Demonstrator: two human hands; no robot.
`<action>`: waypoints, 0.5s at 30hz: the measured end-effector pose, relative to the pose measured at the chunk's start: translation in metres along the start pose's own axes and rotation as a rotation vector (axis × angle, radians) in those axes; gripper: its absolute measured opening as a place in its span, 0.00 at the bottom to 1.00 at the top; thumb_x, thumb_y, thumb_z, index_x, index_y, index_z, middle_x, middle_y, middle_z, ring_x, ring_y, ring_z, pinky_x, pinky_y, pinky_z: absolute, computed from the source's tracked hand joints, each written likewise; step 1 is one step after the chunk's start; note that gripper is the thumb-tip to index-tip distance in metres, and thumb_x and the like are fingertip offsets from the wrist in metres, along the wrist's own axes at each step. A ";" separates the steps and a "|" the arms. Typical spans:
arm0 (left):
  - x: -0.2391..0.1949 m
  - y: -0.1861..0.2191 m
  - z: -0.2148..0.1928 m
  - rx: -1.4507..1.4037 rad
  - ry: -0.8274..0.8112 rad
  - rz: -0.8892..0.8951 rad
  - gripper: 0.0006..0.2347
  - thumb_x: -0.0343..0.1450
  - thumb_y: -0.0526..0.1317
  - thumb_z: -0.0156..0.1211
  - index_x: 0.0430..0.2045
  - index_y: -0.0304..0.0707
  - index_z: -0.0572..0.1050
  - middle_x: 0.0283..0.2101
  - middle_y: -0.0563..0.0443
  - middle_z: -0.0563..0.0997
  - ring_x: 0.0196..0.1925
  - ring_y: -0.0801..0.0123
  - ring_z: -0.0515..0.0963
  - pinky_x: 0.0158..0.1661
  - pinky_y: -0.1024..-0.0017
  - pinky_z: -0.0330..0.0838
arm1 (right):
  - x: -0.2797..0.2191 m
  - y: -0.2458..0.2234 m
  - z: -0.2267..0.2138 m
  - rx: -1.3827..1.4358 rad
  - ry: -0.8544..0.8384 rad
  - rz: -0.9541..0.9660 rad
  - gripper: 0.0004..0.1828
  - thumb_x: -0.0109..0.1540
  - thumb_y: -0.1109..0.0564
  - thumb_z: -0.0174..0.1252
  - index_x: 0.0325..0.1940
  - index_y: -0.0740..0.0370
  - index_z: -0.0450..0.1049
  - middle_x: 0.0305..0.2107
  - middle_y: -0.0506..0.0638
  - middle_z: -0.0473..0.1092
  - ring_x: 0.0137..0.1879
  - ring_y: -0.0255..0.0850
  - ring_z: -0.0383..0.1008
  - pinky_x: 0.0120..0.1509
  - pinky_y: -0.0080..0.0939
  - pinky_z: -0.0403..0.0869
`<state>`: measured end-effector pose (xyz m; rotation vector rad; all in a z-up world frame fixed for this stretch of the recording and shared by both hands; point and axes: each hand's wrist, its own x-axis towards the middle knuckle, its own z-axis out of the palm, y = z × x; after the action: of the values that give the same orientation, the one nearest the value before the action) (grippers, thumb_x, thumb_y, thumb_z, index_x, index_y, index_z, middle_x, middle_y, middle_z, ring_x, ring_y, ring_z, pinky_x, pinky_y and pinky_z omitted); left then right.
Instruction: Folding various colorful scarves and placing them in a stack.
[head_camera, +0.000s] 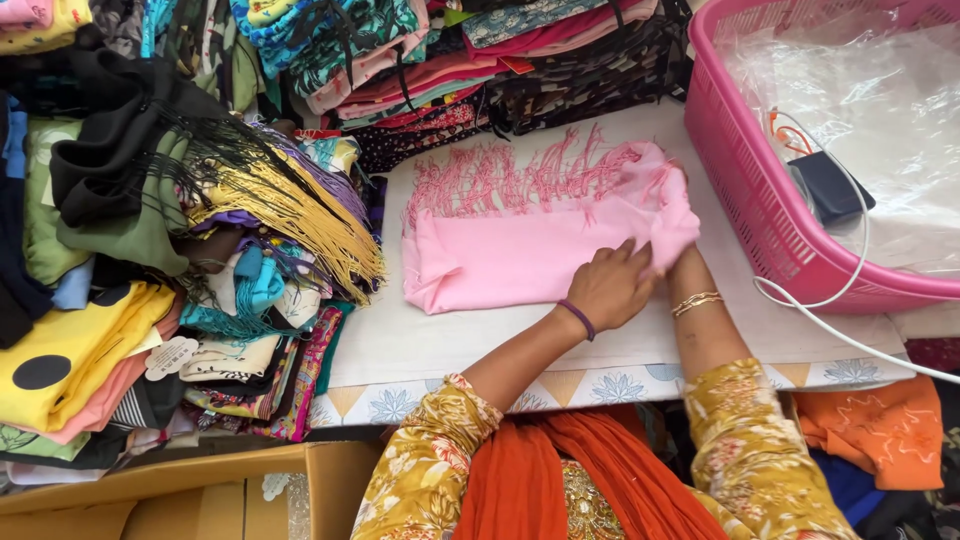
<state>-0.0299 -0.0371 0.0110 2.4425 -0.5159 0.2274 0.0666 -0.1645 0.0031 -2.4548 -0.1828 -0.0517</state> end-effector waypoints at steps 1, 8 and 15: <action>-0.002 -0.012 0.006 -0.003 0.001 0.000 0.22 0.73 0.50 0.49 0.59 0.41 0.70 0.57 0.33 0.76 0.51 0.40 0.78 0.48 0.48 0.75 | 0.001 0.000 0.001 -0.015 -0.029 -0.019 0.25 0.62 0.55 0.59 0.65 0.50 0.74 0.51 0.54 0.77 0.58 0.52 0.76 0.61 0.50 0.74; -0.049 -0.128 -0.038 0.188 -0.031 -0.169 0.29 0.75 0.59 0.44 0.67 0.42 0.63 0.71 0.36 0.63 0.72 0.42 0.62 0.65 0.43 0.57 | 0.002 -0.032 0.016 -0.101 -0.238 -0.168 0.26 0.64 0.56 0.54 0.68 0.46 0.73 0.55 0.51 0.77 0.58 0.46 0.77 0.66 0.46 0.73; -0.110 -0.250 -0.089 0.320 0.452 -0.447 0.26 0.79 0.58 0.43 0.65 0.41 0.67 0.70 0.36 0.66 0.74 0.42 0.61 0.70 0.43 0.57 | 0.006 -0.076 0.066 -0.169 -0.461 -0.347 0.28 0.67 0.57 0.48 0.71 0.43 0.72 0.58 0.48 0.77 0.59 0.40 0.78 0.71 0.41 0.73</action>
<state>-0.0296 0.2333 -0.0863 2.6146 0.2838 0.6895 0.0607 -0.0641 0.0001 -2.5388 -0.8333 0.3640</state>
